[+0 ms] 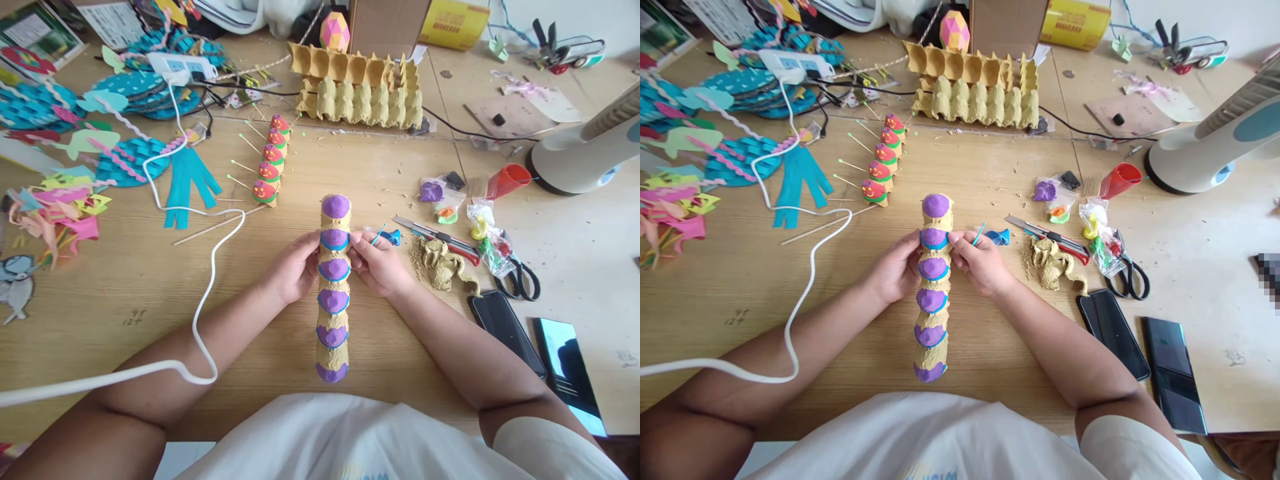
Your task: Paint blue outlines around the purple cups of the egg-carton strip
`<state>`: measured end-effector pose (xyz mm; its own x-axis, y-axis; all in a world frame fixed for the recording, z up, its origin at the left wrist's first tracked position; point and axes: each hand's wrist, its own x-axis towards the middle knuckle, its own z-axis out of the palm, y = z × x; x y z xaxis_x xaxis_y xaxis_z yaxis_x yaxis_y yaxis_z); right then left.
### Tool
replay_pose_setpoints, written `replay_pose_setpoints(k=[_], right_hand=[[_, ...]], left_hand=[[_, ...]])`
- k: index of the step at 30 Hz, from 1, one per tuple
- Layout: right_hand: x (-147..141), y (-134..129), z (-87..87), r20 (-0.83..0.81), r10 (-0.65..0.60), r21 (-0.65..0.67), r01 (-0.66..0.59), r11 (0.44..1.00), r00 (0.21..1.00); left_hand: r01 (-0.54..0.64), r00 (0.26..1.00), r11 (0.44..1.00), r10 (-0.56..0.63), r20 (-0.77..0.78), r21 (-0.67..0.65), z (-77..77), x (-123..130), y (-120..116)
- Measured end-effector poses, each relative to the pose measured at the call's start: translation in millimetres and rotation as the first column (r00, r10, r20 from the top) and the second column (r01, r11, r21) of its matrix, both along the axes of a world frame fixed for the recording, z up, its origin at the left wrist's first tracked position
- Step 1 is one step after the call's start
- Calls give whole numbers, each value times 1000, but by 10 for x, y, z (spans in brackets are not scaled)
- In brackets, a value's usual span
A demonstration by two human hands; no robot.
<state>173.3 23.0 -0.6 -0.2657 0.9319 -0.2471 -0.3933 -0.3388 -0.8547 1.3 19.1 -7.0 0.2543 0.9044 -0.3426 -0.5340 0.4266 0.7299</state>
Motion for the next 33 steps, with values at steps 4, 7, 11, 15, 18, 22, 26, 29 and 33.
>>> replay_pose_setpoints(k=[4, 7, 11, 15, 18, 22, 26, 29, 33], right_hand=[[-5, -7, -22, 34, -12, 42, 11, 999, 999], [-6, -9, -34, 24, -8, 39, 7, 999, 1000], [7, 11, -27, 7, 6, 12, -6, 1000, 1000], [58, 55, -3, 46, 17, -1, -17, 1000, 999], [128, 96, 10, 210, 16, 66, -31, 997, 978], [221, 152, 27, 581, -7, 230, -156, 961, 814], [248, 173, 63, 829, -162, 392, -349, 851, 536], [238, 150, 103, 937, -208, 328, -507, 797, 279], [243, 115, 169, 966, -236, 254, -534, 807, 103]], left_hand=[[4, 1000, 1000, -4, 5, 5, -4, 11, -10], [-12, 1000, 1000, 12, -8, 1, -8, 15, -9], [2, 1000, 1000, -2, -18, 15, -2, -5, 6], [7, 988, 989, 15, -153, 146, 18, -56, 13], [26, 903, 938, 125, -410, 344, 28, -99, 7], [203, 653, 792, 328, -682, 575, -16, -159, 12], [405, 341, 679, 510, -790, 613, -104, -212, 24], [493, 184, 662, 554, -812, 564, -142, -230, 18], [479, 153, 651, 599, -786, 589, -145, -232, 6]])
